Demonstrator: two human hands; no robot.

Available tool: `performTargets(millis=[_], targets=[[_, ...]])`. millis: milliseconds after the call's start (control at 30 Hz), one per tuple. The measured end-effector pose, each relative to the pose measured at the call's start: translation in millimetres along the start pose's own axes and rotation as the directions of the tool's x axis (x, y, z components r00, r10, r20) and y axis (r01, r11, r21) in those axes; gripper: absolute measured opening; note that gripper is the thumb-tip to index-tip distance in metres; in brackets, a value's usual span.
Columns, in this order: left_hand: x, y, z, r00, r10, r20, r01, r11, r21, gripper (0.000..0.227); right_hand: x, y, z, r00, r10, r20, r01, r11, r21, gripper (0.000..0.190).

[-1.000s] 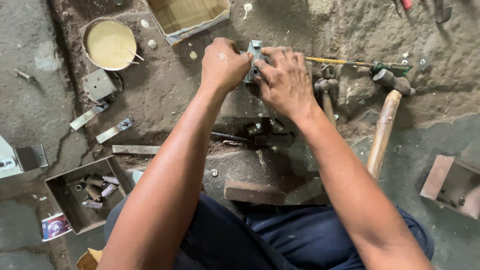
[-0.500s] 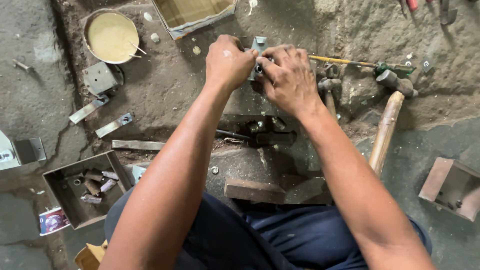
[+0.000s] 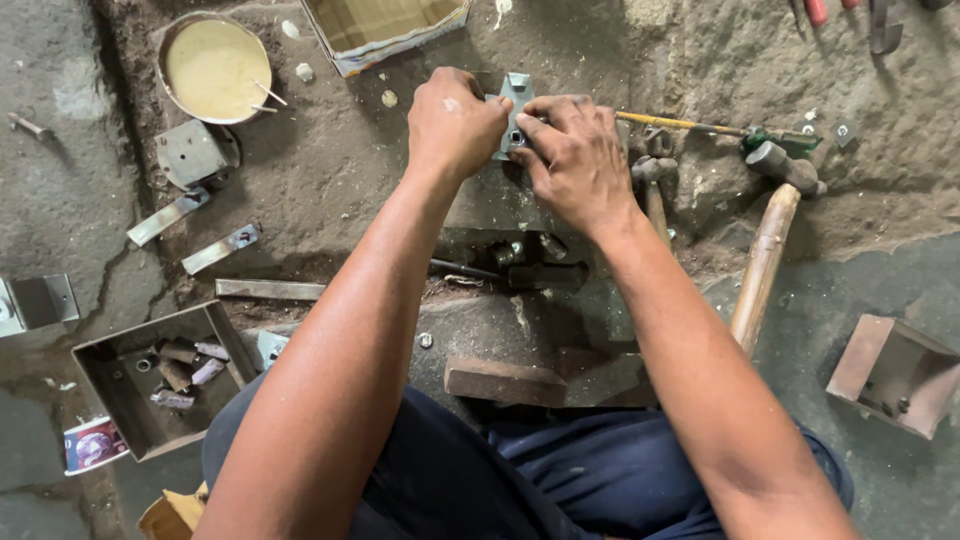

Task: The person sits on the floor and uses a hammer and punch to shape small metal pieces on a wooden block. They repeatedly strike the metal, adjust its position, and inspect the formed parts.

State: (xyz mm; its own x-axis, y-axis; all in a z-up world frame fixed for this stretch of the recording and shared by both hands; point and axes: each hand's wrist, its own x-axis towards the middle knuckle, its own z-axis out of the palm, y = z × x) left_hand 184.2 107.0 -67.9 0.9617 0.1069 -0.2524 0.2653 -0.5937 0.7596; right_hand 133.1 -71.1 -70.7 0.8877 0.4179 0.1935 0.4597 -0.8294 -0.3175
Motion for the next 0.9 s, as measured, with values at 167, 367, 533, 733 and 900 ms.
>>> performTargets(millis=[167, 367, 533, 733, 900], targets=[[-2, 3, -3, 1.0, 0.01, -0.006, -0.01, 1.0, -0.016, 0.036, 2, -4, -2, 0.998, 0.064, 0.01, -0.065, 0.998, 0.024, 0.036], [-2, 4, -1, 0.999, 0.039, -0.018, -0.039, 0.999, -0.006, 0.035, 4, -6, -7, 0.992, 0.124, 0.004, -0.124, 0.99, 0.066, 0.038], [-3, 5, -3, 1.0, 0.015, -0.005, -0.015, 1.0, 0.001, 0.034, 4, -6, -6, 0.993, 0.113, 0.032, -0.114, 0.992, 0.047, 0.039], [-1, 1, 2, 0.998, 0.029, -0.052, -0.03, 0.999, -0.015, 0.04, -7, 1, -14, 0.986, 0.167, -0.013, -0.165, 0.981, 0.102, 0.05], [-2, 3, 2, 0.999, 0.021, -0.029, -0.021, 1.0, -0.001, 0.041, -21, 1, -23, 0.98, 0.201, 0.012, -0.196, 0.941, 0.277, 0.063]])
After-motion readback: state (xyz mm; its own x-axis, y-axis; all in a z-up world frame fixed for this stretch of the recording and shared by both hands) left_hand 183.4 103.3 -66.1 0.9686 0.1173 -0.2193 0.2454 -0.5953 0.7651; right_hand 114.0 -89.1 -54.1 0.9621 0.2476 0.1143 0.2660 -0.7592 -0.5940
